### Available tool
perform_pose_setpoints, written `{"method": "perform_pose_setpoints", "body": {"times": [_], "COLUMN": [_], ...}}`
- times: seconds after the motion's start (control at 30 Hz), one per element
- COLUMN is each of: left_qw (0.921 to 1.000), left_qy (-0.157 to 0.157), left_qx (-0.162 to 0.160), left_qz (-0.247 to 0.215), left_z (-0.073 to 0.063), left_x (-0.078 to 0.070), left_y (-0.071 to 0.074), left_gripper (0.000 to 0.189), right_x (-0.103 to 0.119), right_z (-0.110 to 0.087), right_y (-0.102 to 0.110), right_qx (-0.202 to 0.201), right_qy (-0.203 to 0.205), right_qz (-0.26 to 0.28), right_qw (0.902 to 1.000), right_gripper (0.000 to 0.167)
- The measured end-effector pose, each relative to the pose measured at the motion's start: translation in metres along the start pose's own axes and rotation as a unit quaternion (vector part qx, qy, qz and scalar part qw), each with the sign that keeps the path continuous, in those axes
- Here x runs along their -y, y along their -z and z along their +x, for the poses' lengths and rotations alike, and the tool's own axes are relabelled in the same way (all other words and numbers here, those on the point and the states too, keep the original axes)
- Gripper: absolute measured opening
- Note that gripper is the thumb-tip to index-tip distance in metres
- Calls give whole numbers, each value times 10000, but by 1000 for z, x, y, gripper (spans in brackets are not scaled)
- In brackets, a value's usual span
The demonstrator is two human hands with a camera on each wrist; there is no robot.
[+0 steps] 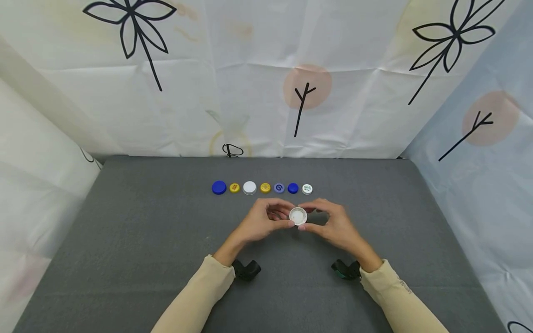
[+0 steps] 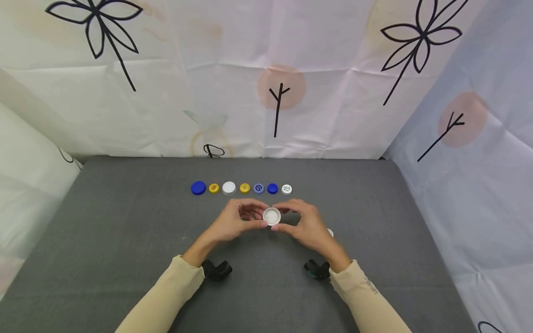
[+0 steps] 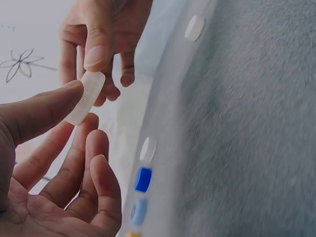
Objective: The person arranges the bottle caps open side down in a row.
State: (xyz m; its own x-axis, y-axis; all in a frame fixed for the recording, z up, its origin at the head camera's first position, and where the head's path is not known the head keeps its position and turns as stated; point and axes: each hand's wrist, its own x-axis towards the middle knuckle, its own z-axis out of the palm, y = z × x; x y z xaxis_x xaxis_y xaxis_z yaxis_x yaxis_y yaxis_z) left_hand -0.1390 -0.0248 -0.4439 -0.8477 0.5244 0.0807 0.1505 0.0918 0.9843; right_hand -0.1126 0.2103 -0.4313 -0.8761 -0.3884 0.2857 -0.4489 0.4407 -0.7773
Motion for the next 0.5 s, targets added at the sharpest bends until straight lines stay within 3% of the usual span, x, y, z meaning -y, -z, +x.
{"method": "perform_pose_setpoints", "body": {"times": [0.27, 0.5], "left_qw": [9987, 9976], "left_qy": [214, 269], "left_qx": [-283, -512], "left_qz": [-377, -392], "left_z": [-12, -20], "left_x": [-1, 1], "left_y": [19, 30], "left_gripper": [30, 22], "right_x": [4, 3], "right_z": [15, 21], "right_y": [-23, -32], "right_qx": [-142, 155], "right_qy": [-21, -183], "right_qz": [473, 1044], "right_qw": [9988, 9942], "right_gripper": [43, 37]}}
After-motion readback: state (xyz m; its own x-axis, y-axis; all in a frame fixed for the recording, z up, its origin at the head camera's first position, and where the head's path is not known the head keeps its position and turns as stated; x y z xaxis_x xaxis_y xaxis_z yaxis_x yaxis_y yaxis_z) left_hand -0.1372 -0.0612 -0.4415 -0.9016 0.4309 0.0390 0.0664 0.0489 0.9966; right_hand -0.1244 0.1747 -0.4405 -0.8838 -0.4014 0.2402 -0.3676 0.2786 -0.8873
